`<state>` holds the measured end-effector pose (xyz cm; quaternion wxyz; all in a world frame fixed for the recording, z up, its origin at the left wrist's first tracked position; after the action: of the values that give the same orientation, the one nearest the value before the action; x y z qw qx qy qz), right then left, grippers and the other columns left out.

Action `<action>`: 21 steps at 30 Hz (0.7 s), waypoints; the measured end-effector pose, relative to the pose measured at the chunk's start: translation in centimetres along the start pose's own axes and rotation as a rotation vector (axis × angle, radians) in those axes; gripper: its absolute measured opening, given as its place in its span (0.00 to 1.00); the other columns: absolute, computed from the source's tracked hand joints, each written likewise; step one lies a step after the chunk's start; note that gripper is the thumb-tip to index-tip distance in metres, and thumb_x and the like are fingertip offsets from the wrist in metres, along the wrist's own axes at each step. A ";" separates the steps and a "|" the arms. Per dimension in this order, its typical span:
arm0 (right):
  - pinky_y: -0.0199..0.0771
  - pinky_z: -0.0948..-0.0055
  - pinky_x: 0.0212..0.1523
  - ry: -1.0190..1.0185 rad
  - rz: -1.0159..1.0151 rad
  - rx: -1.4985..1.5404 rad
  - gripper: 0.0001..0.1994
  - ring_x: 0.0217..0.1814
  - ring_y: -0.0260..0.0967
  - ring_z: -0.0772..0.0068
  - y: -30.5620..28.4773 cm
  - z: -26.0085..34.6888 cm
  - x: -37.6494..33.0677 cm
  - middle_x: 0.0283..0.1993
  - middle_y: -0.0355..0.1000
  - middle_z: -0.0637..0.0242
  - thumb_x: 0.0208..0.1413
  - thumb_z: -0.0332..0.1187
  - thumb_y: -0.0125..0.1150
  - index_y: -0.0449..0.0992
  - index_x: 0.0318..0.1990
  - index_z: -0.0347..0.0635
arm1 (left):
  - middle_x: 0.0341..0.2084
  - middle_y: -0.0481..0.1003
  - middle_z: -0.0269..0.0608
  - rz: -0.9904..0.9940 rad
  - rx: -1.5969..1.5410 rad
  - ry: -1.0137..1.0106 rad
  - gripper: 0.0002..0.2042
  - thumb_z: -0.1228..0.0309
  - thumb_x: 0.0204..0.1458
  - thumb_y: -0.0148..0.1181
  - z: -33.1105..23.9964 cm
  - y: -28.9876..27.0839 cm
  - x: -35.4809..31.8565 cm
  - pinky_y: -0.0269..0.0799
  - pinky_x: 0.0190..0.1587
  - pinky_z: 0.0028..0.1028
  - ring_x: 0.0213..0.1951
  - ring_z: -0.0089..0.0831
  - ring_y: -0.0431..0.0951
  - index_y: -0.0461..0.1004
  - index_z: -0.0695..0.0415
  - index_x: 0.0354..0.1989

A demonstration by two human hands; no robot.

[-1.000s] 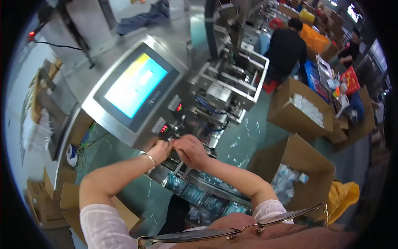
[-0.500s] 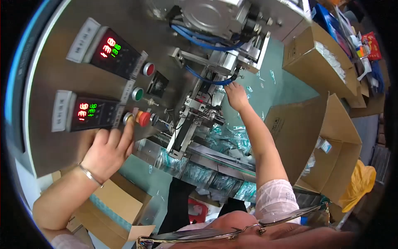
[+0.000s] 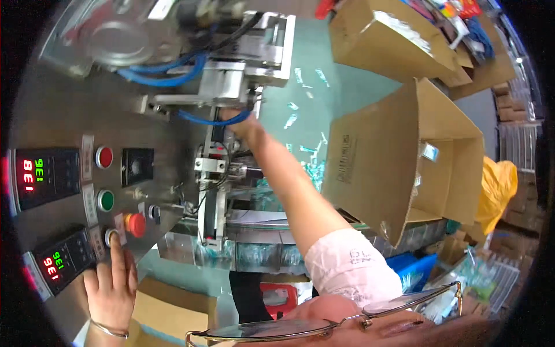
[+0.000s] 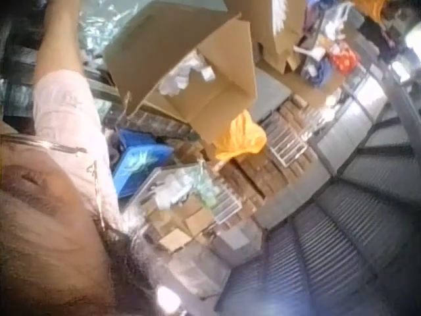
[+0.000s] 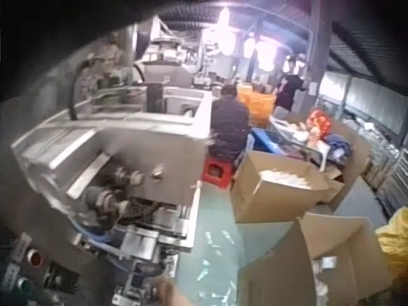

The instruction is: Operating an automated rotating assembly machine and packaging small tubes into cardboard boxes.

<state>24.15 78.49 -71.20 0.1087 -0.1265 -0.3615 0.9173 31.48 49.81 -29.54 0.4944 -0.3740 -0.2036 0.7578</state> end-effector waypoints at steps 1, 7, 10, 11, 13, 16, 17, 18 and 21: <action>0.64 0.71 0.44 -0.101 -0.154 -0.176 0.15 0.46 0.62 0.66 -2.1 1.8 -1.5 0.38 0.68 0.61 0.51 0.43 0.44 0.68 0.36 0.40 | 0.51 0.63 0.46 -0.003 0.008 0.010 0.12 0.68 0.46 0.50 0.1 -0.3 -0.3 0.60 0.29 0.30 0.23 0.29 0.62 0.69 0.60 0.37; 0.61 0.59 0.46 -0.358 -0.070 -0.133 0.13 0.44 0.63 0.51 -8.6 -1.2 -10.2 0.37 0.67 0.50 0.54 0.36 0.40 0.65 0.44 0.42 | 0.49 0.64 0.47 -0.072 -0.023 0.021 0.11 0.69 0.45 0.51 0.2 -0.2 0.7 0.59 0.28 0.30 0.24 0.29 0.63 0.70 0.60 0.36; 0.62 0.57 0.38 -0.039 -0.474 0.212 0.14 0.39 0.62 0.49 -7.9 -2.0 -13.4 0.36 0.64 0.51 0.48 0.33 0.48 0.63 0.43 0.39 | 0.50 0.63 0.50 -0.043 -0.055 0.029 0.13 0.69 0.41 0.49 0.2 -0.6 1.4 0.60 0.30 0.34 0.27 0.33 0.64 0.70 0.59 0.36; 0.62 0.57 0.37 -0.079 -0.582 0.054 0.16 0.39 0.61 0.49 -7.8 -1.1 -13.5 0.37 0.62 0.52 0.47 0.34 0.50 0.62 0.44 0.39 | 0.50 0.63 0.49 -0.037 -0.049 0.032 0.13 0.69 0.41 0.50 0.3 -0.7 1.4 0.60 0.30 0.33 0.27 0.32 0.64 0.70 0.59 0.37; 0.65 0.58 0.38 0.050 -0.543 0.163 0.22 0.40 0.63 0.49 -8.4 1.9 -14.1 0.42 0.62 0.51 0.45 0.36 0.53 0.59 0.49 0.39 | 0.48 0.64 0.45 -0.077 -0.032 0.001 0.13 0.68 0.43 0.52 0.3 -0.6 1.2 0.60 0.30 0.32 0.27 0.31 0.64 0.71 0.58 0.38; 0.67 0.56 0.37 0.197 -0.224 -0.061 0.28 0.38 0.66 0.47 -10.2 5.4 -14.1 0.43 0.63 0.52 0.44 0.32 0.51 0.53 0.57 0.49 | 0.47 0.65 0.43 -0.057 -0.043 0.002 0.14 0.67 0.44 0.53 0.3 -0.8 0.9 0.60 0.31 0.31 0.27 0.31 0.64 0.70 0.59 0.39; 0.67 0.56 0.37 0.186 -0.234 -0.054 0.28 0.38 0.66 0.47 -10.1 5.1 -13.9 0.43 0.63 0.52 0.44 0.32 0.51 0.53 0.57 0.49 | 0.46 0.66 0.43 -0.070 -0.047 0.004 0.14 0.66 0.44 0.53 0.4 -1.0 1.0 0.60 0.31 0.31 0.28 0.30 0.64 0.70 0.59 0.39; 0.67 0.56 0.36 0.193 -0.197 -0.140 0.28 0.37 0.67 0.48 -10.0 3.9 -13.9 0.42 0.65 0.53 0.45 0.30 0.48 0.53 0.57 0.50 | 0.45 0.66 0.43 -0.063 -0.056 -0.009 0.14 0.66 0.45 0.52 0.2 -1.2 1.5 0.60 0.32 0.31 0.28 0.29 0.64 0.69 0.58 0.41; 0.69 0.59 0.33 0.188 -0.049 -0.295 0.26 0.33 0.70 0.53 -10.3 5.1 -14.2 0.37 0.70 0.57 0.46 0.26 0.41 0.56 0.56 0.54 | 0.46 0.65 0.42 -0.007 0.006 0.032 0.14 0.64 0.47 0.49 0.2 -1.2 0.9 0.60 0.33 0.30 0.30 0.28 0.65 0.69 0.57 0.40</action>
<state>37.11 78.50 -58.25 0.1444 -0.2176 -0.4835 0.8355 31.85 51.12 -28.93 0.5012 -0.3838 -0.1946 0.7507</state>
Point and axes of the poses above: each hand's wrist, its own x-axis towards the middle knuckle, its own y-axis out of the palm, z = x × y, the point moved 1 cm from there along x, towards the middle knuckle
